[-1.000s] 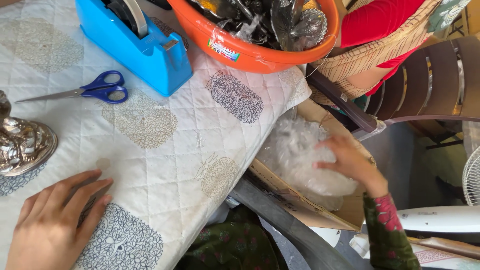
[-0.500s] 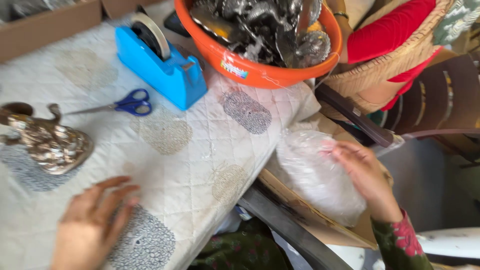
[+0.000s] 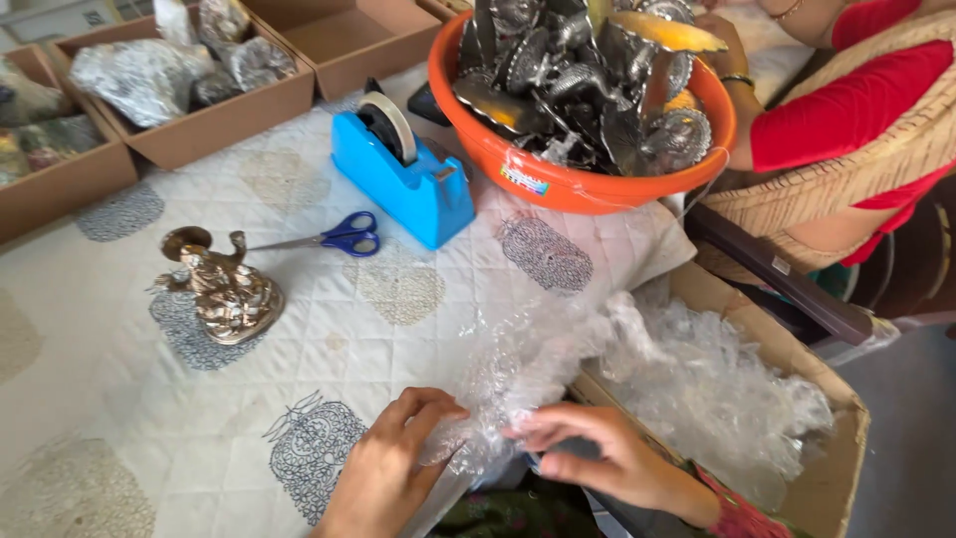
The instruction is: Wrap small metal figurines in bubble wrap and secure them with tape for packaging.
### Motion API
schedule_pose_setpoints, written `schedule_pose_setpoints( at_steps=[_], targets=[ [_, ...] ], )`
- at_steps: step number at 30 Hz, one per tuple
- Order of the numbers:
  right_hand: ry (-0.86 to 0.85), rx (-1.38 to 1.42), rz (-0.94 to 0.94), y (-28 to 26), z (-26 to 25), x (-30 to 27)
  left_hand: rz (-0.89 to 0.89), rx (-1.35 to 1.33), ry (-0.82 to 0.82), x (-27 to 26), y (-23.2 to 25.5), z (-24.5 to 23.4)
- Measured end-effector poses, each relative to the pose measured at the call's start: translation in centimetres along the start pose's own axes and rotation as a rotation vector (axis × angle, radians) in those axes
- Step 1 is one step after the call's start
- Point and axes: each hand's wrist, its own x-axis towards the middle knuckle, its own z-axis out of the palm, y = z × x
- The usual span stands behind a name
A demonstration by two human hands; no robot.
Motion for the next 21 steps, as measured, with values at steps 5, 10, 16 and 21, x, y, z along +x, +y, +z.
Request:
schedule_pose_setpoints(
  at_steps=[5,10,16,21],
  targets=[
    [0.616,-1.046,-0.384,-2.6,-3.8,1.3,0.068,-0.091,0.080,-0.1,0.2,-2.0],
    [0.608,-1.339,-0.203,5.2,-10.1,0.7,-0.147,-0.270,0.206,-1.2,-2.5,-3.2],
    [0.241,-1.263,0.296,12.7,-14.1,-2.3,-0.546,-0.488,0.383,-3.1,-9.1,-4.0],
    [0.464,-1.060,0.217,2.3,-10.3,-1.9,-0.283,-0.478,0.367,-3.3,-7.2,-3.3]
  ],
)
